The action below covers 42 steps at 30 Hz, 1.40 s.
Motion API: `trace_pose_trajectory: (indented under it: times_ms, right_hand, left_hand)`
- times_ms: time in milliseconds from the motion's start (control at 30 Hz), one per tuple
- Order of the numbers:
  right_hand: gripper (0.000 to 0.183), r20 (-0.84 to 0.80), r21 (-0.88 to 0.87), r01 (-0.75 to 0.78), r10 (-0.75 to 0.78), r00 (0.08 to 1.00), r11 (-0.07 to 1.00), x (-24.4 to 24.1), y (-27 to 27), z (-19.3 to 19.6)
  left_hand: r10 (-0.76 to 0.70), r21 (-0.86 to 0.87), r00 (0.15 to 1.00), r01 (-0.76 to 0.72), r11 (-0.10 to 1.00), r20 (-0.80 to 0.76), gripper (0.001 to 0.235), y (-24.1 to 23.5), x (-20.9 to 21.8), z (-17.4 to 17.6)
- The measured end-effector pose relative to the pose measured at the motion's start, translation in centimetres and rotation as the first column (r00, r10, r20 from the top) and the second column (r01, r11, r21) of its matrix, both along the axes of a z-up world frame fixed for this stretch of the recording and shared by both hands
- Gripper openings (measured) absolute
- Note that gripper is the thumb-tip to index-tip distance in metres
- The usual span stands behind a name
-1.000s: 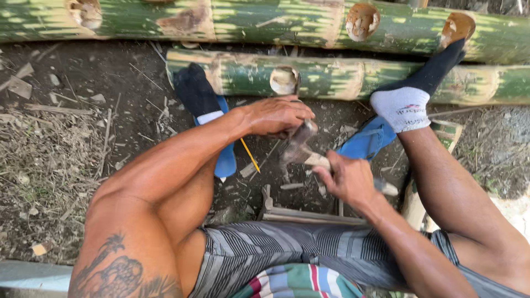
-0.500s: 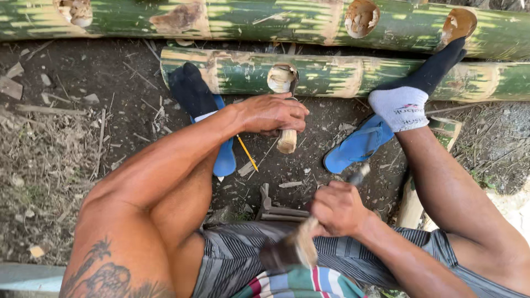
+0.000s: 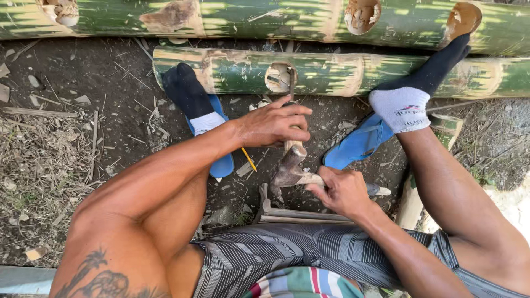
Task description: The person sits on the ground and uses a hammer and a wooden mallet to carve circular holes into large bamboo logs. They repeatedly strike the mallet to shape the holes and occasionally insert smaller bamboo pieces to test the fit.
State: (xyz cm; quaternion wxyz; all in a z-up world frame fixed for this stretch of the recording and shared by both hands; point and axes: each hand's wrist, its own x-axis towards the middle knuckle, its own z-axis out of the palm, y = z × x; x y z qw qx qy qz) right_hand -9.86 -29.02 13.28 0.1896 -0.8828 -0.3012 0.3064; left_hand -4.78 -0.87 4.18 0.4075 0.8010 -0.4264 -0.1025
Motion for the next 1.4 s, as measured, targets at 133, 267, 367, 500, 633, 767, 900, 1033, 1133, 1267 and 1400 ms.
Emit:
trace_pose_trajectory:
  times_ms: [133, 267, 367, 500, 633, 767, 900, 1033, 1133, 1267, 1400]
  right_hand:
    - [0.047, 0.037, 0.058, -0.034, 0.032, 0.999, 0.998, -0.6, 0.1, 0.8]
    - [0.047, 0.078, 0.150, -0.031, 0.020, 0.997, 0.988, -1.1, 0.1, 1.8]
    - [0.050, 0.134, 0.171, -0.090, 0.067, 0.989, 0.981, -1.0, -0.2, 2.2]
    - [0.052, 0.201, 0.035, -0.054, 0.046, 0.978, 0.998, 0.1, 0.3, 1.3]
    - [0.051, 0.168, 0.121, -0.047, 0.026, 0.985, 0.992, 0.2, 0.1, 2.4]
    - [0.043, 0.289, 0.424, -0.337, 0.227, 0.930, 0.840, 0.8, -0.3, 2.4]
    - [0.040, 0.168, 0.079, 0.051, -0.063, 0.984, 0.996, 3.6, 1.4, 0.8]
    - [0.034, 0.199, 0.389, -0.164, 0.091, 0.976, 0.907, 1.3, 0.7, 3.6]
    - [0.041, 0.202, 0.261, -0.106, 0.053, 0.978, 0.959, 3.3, 1.9, 1.8]
    - [0.042, 0.017, -0.033, 0.129, -0.128, 0.992, 0.991, 4.6, 2.4, 1.9]
    - [0.042, 0.274, 0.358, -0.240, 0.144, 0.951, 0.902, 1.4, 0.1, 1.8]
  left_hand:
    - [0.049, -0.064, 0.999, -0.048, 0.997, 0.013, 0.067, -0.2, 0.3, 0.0]
    - [0.128, -0.164, 0.989, -0.139, 0.977, -0.077, 0.065, -0.3, -0.4, -0.7]
    - [0.110, -0.153, 0.994, -0.111, 0.982, -0.010, 0.062, 0.1, -0.3, -1.3]
    - [0.087, -0.190, 0.993, -0.101, 0.977, -0.085, 0.061, 0.4, 0.3, -1.5]
    - [0.093, -0.187, 0.995, -0.097, 0.978, -0.032, 0.063, -0.1, 1.0, -1.4]
    - [0.104, -0.164, 0.991, -0.116, 0.980, -0.082, 0.068, 0.3, 1.2, -0.9]
    - [0.133, -0.178, 0.980, -0.159, 0.971, -0.151, 0.066, 0.2, 2.0, -0.1]
    - [0.118, -0.180, 0.990, -0.129, 0.975, -0.070, 0.061, 0.8, 2.1, 0.0]
    - [0.105, -0.173, 0.991, -0.119, 0.978, -0.088, 0.060, 0.8, 2.3, 0.0]
    - [0.143, -0.181, 0.983, -0.163, 0.970, -0.118, 0.062, 1.2, 3.5, 0.3]
    - [0.085, -0.183, 0.992, -0.100, 0.978, -0.088, 0.061, 1.3, 2.8, 0.1]
